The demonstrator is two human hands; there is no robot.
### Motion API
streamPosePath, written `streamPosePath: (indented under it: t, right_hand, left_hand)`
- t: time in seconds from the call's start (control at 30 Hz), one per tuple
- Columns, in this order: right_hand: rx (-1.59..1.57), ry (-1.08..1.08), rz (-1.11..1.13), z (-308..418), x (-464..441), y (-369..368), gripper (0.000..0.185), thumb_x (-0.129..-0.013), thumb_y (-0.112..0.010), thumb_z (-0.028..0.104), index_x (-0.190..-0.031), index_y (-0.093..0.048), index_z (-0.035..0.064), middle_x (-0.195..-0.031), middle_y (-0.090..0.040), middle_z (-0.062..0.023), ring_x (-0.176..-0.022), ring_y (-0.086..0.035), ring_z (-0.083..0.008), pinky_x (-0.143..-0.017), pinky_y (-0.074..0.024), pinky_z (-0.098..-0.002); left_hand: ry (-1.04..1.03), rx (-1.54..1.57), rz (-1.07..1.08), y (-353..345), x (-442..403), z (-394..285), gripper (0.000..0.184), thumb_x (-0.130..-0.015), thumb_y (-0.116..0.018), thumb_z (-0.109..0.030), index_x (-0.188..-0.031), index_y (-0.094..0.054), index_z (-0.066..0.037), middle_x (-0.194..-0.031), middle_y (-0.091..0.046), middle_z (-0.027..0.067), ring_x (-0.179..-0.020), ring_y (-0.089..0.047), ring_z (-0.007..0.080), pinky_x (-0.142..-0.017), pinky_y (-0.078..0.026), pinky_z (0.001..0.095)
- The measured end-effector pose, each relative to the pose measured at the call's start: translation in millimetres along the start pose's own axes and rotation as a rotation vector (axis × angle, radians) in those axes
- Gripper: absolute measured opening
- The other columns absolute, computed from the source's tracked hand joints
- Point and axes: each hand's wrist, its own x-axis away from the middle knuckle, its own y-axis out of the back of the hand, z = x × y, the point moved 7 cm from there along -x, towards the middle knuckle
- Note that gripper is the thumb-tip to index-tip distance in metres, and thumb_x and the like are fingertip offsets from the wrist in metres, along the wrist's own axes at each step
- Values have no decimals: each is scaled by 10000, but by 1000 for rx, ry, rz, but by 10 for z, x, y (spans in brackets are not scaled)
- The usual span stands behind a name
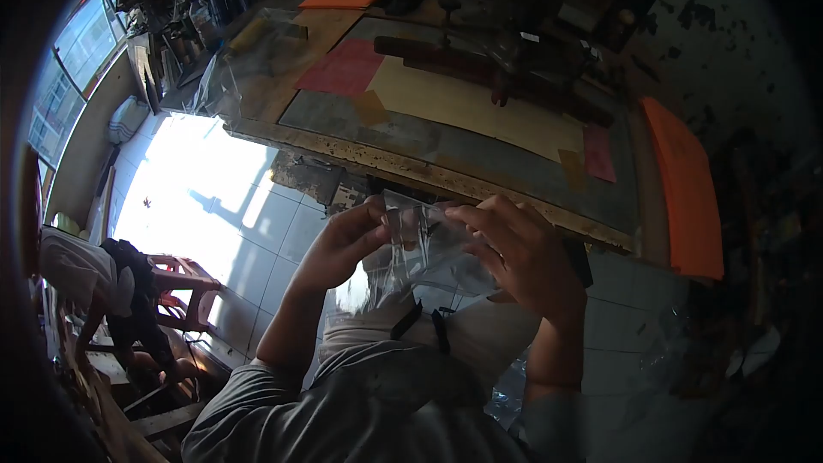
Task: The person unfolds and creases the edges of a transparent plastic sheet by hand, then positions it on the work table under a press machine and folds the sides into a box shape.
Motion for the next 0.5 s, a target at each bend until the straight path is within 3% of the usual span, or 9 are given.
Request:
streamPosePath:
  t: [0.13, 0.2, 0.33, 0.43, 0.5]
  right_hand:
    - [-215, -142, 16, -323, 223, -115, 535, -820, -819, 100, -1323, -644, 143, -1070, -669, -14, -917, -677, -181, -745, -533, -361]
    - [-225, -167, -83, -339, 261, -79, 514, -814, -829, 98, -1298, -663, 140, -1082, -681, -10, -943, -684, -180, -725, -547, -351]
    - [78, -96, -329, -54, 262, -50, 436, -769, -872, 142, -1181, -729, 158, -1093, -690, -13, -995, -688, -155, -710, -566, -294]
    - [-90, -77, -376, -169, 374, -262, 328, -826, -845, 42, -1126, -712, 27, -1016, -702, -101, -872, -699, -211, -754, -557, -326]
    - [-151, -156, -414, -340, 493, -333, 255, -819, -846, 106, -1052, -747, 74, -952, -726, -52, -837, -716, -161, -667, -554, -280]
  left_hand:
    - [-43, 405, 101, 113, -89, -250, 177, -1076, -597, -239, -1084, -633, -66, -1069, -740, 111, -990, -670, 167, -964, -508, 366]
    - [-123, 359, 131, 20, -158, -272, 187, -1082, -582, -234, -1100, -631, -54, -1126, -738, 135, -998, -679, 175, -949, -509, 366]
    - [-43, 466, 160, -250, -205, -211, 230, -1091, -563, -231, -1148, -624, -17, -1211, -720, 167, -1071, -687, 198, -1012, -496, 384]
    - [-33, 448, 161, -285, -249, -90, 270, -1083, -586, -244, -1172, -631, 6, -1233, -714, 156, -1056, -687, 186, -994, -494, 381]
    - [-61, 362, 133, -290, -258, -184, 261, -1076, -601, -239, -1174, -646, -2, -1177, -744, 111, -1007, -689, 160, -952, -495, 369]
